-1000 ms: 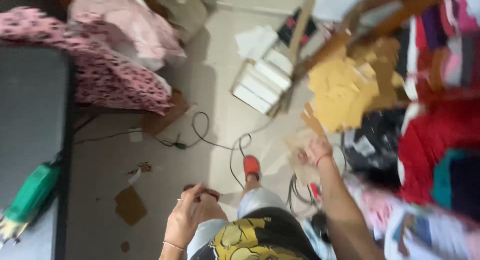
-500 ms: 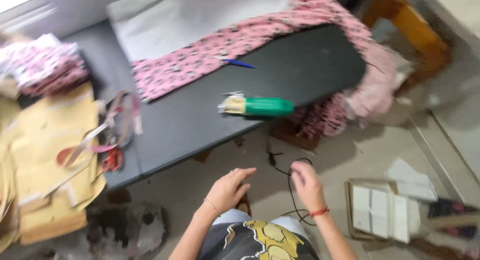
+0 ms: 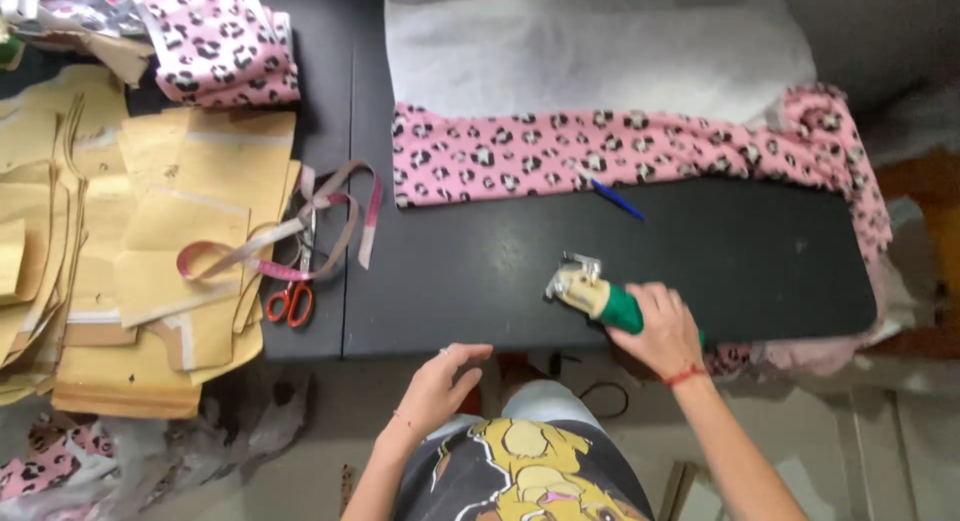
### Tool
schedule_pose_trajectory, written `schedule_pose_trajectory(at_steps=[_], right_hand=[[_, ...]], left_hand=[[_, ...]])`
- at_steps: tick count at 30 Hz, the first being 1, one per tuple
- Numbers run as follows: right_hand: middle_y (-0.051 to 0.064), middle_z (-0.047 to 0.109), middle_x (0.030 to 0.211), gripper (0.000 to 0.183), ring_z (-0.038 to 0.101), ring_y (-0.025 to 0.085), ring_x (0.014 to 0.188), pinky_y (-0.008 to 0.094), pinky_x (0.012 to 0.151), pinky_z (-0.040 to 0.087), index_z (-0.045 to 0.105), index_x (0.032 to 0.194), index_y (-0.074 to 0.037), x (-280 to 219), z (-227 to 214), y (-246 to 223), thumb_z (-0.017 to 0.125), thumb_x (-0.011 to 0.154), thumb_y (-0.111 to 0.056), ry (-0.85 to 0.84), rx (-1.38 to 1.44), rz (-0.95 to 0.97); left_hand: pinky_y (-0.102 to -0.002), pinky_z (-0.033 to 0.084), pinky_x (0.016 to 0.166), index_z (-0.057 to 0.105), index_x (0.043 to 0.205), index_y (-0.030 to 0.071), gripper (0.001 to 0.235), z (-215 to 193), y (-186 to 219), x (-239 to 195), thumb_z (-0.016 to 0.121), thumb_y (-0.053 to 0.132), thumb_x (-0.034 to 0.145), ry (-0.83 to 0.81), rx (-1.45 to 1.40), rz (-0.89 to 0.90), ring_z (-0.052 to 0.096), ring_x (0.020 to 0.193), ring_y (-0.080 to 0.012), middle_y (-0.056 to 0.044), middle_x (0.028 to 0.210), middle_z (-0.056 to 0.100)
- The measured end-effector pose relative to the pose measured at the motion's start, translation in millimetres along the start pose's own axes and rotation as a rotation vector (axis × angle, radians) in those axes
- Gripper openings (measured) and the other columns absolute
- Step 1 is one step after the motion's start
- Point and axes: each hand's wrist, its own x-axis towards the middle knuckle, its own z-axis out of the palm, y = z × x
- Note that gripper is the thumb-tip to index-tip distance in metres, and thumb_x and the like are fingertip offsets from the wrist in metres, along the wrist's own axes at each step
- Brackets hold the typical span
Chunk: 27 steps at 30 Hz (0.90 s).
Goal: Marking fabric with a pattern and cutting it using an electric rotary cutter
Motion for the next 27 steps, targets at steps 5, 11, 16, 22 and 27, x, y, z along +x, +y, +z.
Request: schedule_pose_trajectory(at_steps=[5, 11, 16, 22, 27], right_hand=[[0.005, 0.059, 0.081, 0.055, 0.060, 0.024, 0.077, 0.034, 0.067, 0.049, 0.062, 0.095, -0.012, 17.8, 1.8, 7.2, 0.077, 0.051, -0.042, 0.026, 0.391, 0.207], [0.013, 0.060, 0.086, 0.042, 0.054, 0.024, 0.082, 0.041, 0.074, 0.043, 0.062, 0.100, -0.005, 64.6, -16.9, -10.8, 0.073, 0.064, -0.024, -0.484, 1.109, 0.861], [0.017, 0.061, 0.092, 0.052, 0.054, 0.031, 0.093, 0.043, 0.080, 0.041, 0.058, 0.099, -0.011, 113.4, -18.1, 1.0, 0.072, 0.062, -0.043, -0.613, 0.721, 0.789], [0.022, 0.056, 0.105, 0.068, 0.047, 0.037, 0.107, 0.046, 0.089, 0.037, 0.050, 0.108, -0.011, 150.5, -20.4, -22.5, 0.065, 0.062, -0.059, -0.658, 0.569, 0.800], [0.022, 0.054, 0.110, 0.067, 0.044, 0.037, 0.111, 0.045, 0.093, 0.034, 0.050, 0.110, -0.009, 172.8, -26.2, -35.2, 0.061, 0.067, -0.059, -0.661, 0.563, 0.853]], left_hand=[[-0.037, 0.047, 0.076, 0.061, 0.101, 0.018, 0.025, -3.4, -21.2, 56.4, 0.055, 0.011, 0.077, 0.135, 0.065, 0.021, 0.060, 0.089, -0.0240, -0.004, 0.092, 0.064], [-0.034, 0.041, 0.080, 0.057, 0.093, 0.022, 0.016, 7.7, -26.1, 172.6, 0.055, 0.014, 0.079, 0.544, 0.559, 0.239, 0.056, 0.090, -0.0141, 0.006, 0.095, 0.056], [-0.052, 0.024, 0.097, 0.056, 0.102, 0.023, 0.032, 25.3, -33.7, 258.3, 0.063, 0.023, 0.071, 0.651, 0.763, 0.428, 0.049, 0.109, -0.0171, 0.000, 0.113, 0.052], [-0.057, 0.016, 0.099, 0.046, 0.117, 0.026, 0.042, 31.6, -49.7, 281.5, 0.057, 0.026, 0.077, 0.495, 0.681, 0.470, 0.033, 0.125, -0.0211, -0.004, 0.132, 0.039], [-0.054, 0.016, 0.101, 0.045, 0.117, 0.027, 0.037, 27.7, -52.3, 287.4, 0.050, 0.025, 0.080, 0.550, 0.655, 0.450, 0.033, 0.125, -0.0201, -0.004, 0.130, 0.039]])
